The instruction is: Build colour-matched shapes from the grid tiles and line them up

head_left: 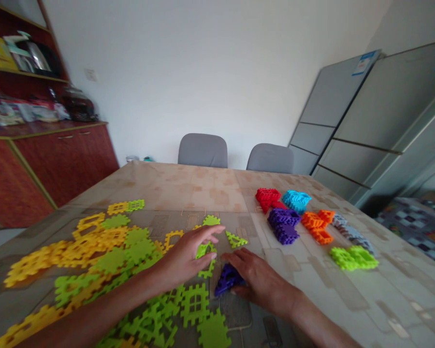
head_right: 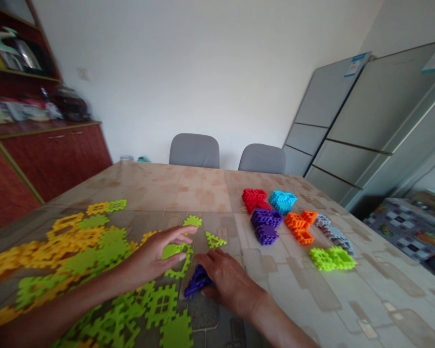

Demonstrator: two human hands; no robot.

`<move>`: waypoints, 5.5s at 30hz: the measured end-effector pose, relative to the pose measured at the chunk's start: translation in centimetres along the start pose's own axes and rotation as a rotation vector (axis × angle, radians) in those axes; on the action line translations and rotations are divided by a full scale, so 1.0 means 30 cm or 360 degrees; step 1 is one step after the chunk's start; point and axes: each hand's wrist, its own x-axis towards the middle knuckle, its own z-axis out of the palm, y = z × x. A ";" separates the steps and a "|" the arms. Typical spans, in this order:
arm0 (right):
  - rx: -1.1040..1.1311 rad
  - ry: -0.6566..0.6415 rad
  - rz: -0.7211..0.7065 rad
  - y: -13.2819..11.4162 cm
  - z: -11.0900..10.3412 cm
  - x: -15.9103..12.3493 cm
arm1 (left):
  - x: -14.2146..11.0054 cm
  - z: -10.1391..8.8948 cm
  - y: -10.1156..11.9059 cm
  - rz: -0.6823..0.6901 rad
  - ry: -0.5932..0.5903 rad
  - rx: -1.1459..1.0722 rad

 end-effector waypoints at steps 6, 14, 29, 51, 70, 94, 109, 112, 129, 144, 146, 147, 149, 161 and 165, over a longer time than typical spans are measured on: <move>-0.0008 -0.0001 -0.0043 0.013 0.002 0.011 | 0.005 -0.002 0.005 0.0002 0.0010 -0.0007; -0.0095 -0.0035 -0.0209 0.066 -0.030 0.005 | 0.014 0.003 -0.009 0.0018 -0.0035 -0.0021; 0.0053 -0.0148 -0.0142 0.098 -0.076 -0.034 | 0.002 0.009 -0.005 0.0040 -0.0147 0.0015; -0.0046 -0.0160 -0.0122 0.073 -0.067 -0.023 | -0.008 0.009 -0.025 0.0072 -0.0196 0.0065; 0.0101 -0.0031 -0.0172 0.094 -0.048 -0.014 | -0.015 0.013 -0.032 0.0087 -0.0251 0.0080; 0.0119 0.0125 0.0606 0.507 -0.199 -0.450 | 0.001 0.010 -0.048 0.0045 -0.0278 0.0196; -0.0103 0.0463 0.0632 0.575 -0.220 -0.484 | -0.011 0.009 -0.062 0.0013 -0.0294 0.0220; -0.0284 0.0612 0.0931 0.537 -0.217 -0.497 | -0.013 0.010 -0.061 0.0009 -0.0302 0.0218; -0.0556 0.0322 0.1551 0.377 -0.048 -0.351 | -0.015 0.011 -0.080 0.0052 -0.0309 0.0284; -0.0294 0.0669 0.1231 0.574 -0.085 -0.297 | -0.015 0.012 -0.095 0.0033 -0.0320 0.0340; -0.0118 0.0702 0.1229 0.584 -0.094 -0.317 | -0.013 0.012 -0.094 0.0034 -0.0326 0.0343; 0.0027 0.0720 0.1241 0.587 -0.099 -0.330 | -0.012 0.013 -0.093 0.0033 -0.0330 0.0343; 0.0343 0.0750 0.1275 0.592 -0.109 -0.354 | -0.011 0.014 -0.091 0.0037 -0.0332 0.0336; 0.0720 0.0892 0.1260 0.589 -0.117 -0.314 | -0.010 0.017 -0.088 0.0103 -0.0267 0.0319; 0.0706 0.0881 0.1263 0.586 -0.115 -0.318 | -0.009 0.015 -0.082 0.0093 -0.0267 0.0330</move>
